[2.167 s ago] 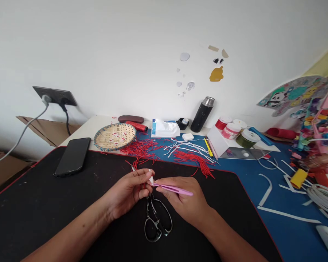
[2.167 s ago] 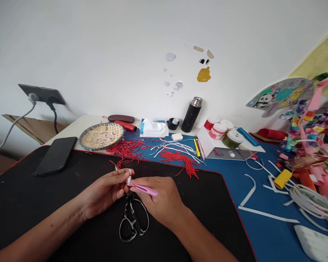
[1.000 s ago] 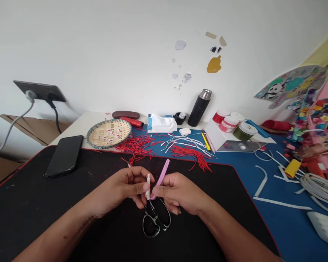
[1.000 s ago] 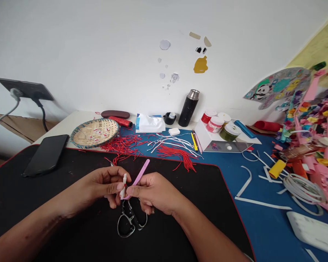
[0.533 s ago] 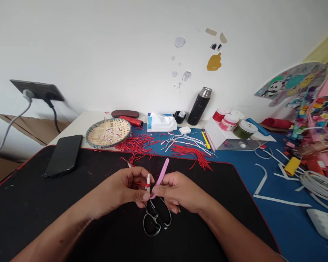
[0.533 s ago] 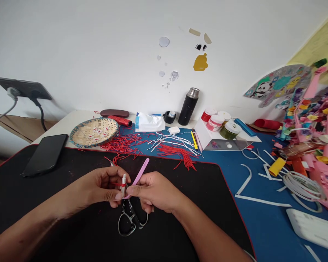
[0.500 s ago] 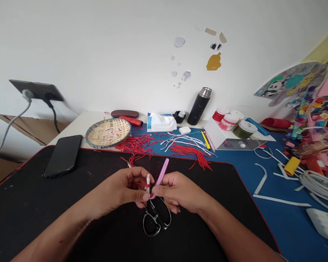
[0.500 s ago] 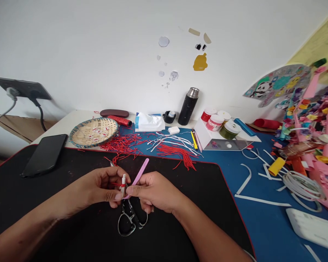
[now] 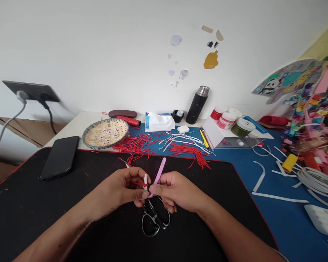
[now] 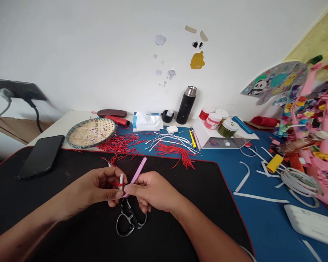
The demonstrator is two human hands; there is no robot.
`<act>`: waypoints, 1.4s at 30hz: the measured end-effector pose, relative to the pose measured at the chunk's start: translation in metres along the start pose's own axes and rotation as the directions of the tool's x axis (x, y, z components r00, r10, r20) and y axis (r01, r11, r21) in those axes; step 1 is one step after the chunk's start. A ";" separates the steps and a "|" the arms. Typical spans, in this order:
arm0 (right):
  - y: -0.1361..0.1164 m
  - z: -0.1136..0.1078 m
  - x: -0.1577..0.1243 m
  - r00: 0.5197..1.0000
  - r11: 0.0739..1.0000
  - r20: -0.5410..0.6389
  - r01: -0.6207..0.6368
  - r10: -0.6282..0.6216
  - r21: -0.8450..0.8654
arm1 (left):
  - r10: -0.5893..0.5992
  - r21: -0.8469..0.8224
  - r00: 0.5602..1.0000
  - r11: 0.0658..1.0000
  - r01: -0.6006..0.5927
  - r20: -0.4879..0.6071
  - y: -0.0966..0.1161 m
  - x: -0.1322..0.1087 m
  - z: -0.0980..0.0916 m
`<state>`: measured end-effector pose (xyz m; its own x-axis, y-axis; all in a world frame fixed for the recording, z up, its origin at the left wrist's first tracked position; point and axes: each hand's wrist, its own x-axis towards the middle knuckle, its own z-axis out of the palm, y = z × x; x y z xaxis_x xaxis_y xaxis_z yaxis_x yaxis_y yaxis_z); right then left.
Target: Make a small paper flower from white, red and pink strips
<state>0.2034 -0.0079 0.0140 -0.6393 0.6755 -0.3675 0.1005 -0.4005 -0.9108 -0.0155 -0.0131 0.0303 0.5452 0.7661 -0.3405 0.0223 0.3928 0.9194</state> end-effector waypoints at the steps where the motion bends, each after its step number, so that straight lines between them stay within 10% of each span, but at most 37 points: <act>1: 0.000 0.000 0.000 1.000 1.000 0.000 0.006 -0.006 -0.013 | 0.000 -0.004 1.000 1.000 0.000 -0.008 0.000 0.001 0.000; 10: 0.004 0.002 0.000 0.988 0.972 -0.115 0.072 -0.099 -0.224 | 0.008 -0.120 0.995 0.993 -0.020 -0.100 0.004 0.004 0.000; 16: 0.001 0.001 -0.001 0.883 0.899 -0.340 0.177 -0.325 -0.401 | 0.009 -0.182 0.982 0.982 -0.044 -0.189 0.004 0.005 -0.004; 22: 0.000 0.001 -0.002 0.820 0.766 -0.276 0.272 -0.501 -0.583 | -0.007 -0.258 0.987 0.965 -0.036 -0.163 0.003 0.003 -0.005; 33: -0.004 0.005 -0.006 0.844 0.642 -0.081 0.337 -0.530 -0.689 | -0.017 -0.375 0.989 0.926 -0.040 -0.149 -0.001 0.004 -0.006; 42: -0.006 0.008 -0.006 0.920 0.800 -0.148 0.225 -0.363 -0.557 | 0.019 -0.310 0.986 0.948 -0.069 -0.163 0.001 0.004 -0.007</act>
<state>0.2009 -0.0146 0.0231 -0.5114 0.8586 -0.0357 0.3605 0.1767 -0.9159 -0.0188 -0.0062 0.0284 0.4019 0.8459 -0.3507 -0.2765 0.4772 0.8342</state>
